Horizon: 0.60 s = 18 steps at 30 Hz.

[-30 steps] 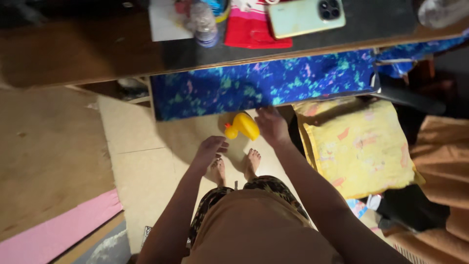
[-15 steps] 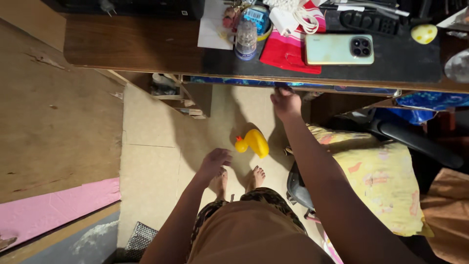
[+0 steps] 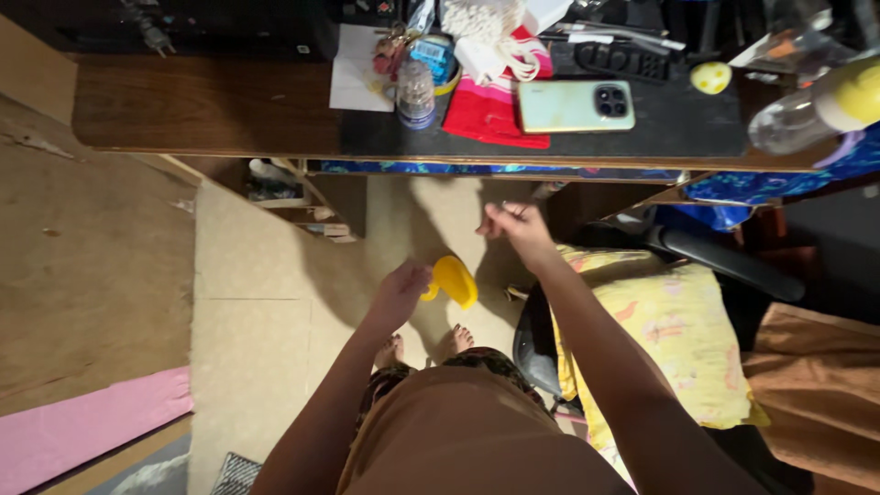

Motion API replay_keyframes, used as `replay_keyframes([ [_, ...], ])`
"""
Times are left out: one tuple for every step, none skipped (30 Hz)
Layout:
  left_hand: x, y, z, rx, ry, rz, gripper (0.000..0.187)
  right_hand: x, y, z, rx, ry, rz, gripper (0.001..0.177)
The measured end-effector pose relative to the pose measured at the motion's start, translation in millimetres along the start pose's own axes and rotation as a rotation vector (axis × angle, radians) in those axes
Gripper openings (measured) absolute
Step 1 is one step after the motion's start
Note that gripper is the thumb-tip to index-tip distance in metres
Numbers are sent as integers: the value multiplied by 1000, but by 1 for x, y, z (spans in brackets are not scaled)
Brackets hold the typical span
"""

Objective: The person organizes a cluttered desk by moving a printer, stacking a pillow, and arranging a keyboard and mouse. They then plug in a phone charger, connect a phone, and tidy various cables and small items on the desk surface.

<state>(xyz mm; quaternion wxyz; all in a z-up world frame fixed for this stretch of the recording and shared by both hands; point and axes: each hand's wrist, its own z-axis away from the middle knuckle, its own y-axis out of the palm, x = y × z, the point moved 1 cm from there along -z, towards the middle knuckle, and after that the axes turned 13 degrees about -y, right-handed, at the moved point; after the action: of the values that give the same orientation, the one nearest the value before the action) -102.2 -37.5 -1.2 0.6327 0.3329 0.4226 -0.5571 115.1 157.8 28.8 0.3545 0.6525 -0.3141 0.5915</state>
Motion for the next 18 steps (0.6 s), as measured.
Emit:
replay_keyframes([
  [-17, 3, 1, -31, -10, -75, 24, 19, -5, -5, 12, -92, 47, 41],
  [-34, 6, 3, -63, -20, -150, 25, 37, -12, -15, 24, -184, 94, 42],
  [-51, 9, 8, -95, -36, -224, 26, 52, -16, -24, 36, -271, 140, 42],
  [-69, 12, 12, -121, 78, -235, 24, 65, -20, -33, -10, -260, 196, 37],
  [-87, 12, 15, -147, 193, -246, 23, 76, -23, -46, -57, -251, 250, 32],
  [-105, 11, 17, -174, 308, -256, 21, 87, -23, -61, -72, -331, 274, 23],
  [-121, 8, 18, -185, 327, -261, 20, 96, -22, -75, -88, -411, 299, 14],
  [-136, 4, 17, -197, 347, -265, 20, 103, -23, -88, -141, -384, 470, 9],
  [-151, -2, 14, -206, 371, -271, 19, 110, -24, -105, -199, -358, 641, 6],
  [-164, -9, 10, -194, 329, -272, 20, 116, -25, -122, -203, -410, 622, 7],
  [-174, -16, 6, -181, 286, -276, 21, 120, -25, -141, -209, -461, 600, 13],
  [-182, -24, 1, -168, 243, -281, 22, 125, -27, -160, -221, -620, 768, 24],
  [-189, -33, 0, -185, 341, -291, 21, 127, -28, -175, -231, -769, 933, 36],
  [-194, -42, -1, -200, 440, -300, 20, 129, -31, -189, -239, -814, 972, 41],
  [-201, -54, -6, -212, 547, -311, 20, 132, -34, -205, -253, -863, 1013, 47],
  [-206, -66, -12, -173, 418, -336, 21, 134, -36, -218, -266, -912, 1055, 53],
  [-208, -75, -18, -134, 288, -358, 22, 133, -39, -229, -263, -770, 950, 58],
  [-210, -86, -23, -94, 158, -381, 24, 131, -39, -238, -256, -630, 843, 64],
])
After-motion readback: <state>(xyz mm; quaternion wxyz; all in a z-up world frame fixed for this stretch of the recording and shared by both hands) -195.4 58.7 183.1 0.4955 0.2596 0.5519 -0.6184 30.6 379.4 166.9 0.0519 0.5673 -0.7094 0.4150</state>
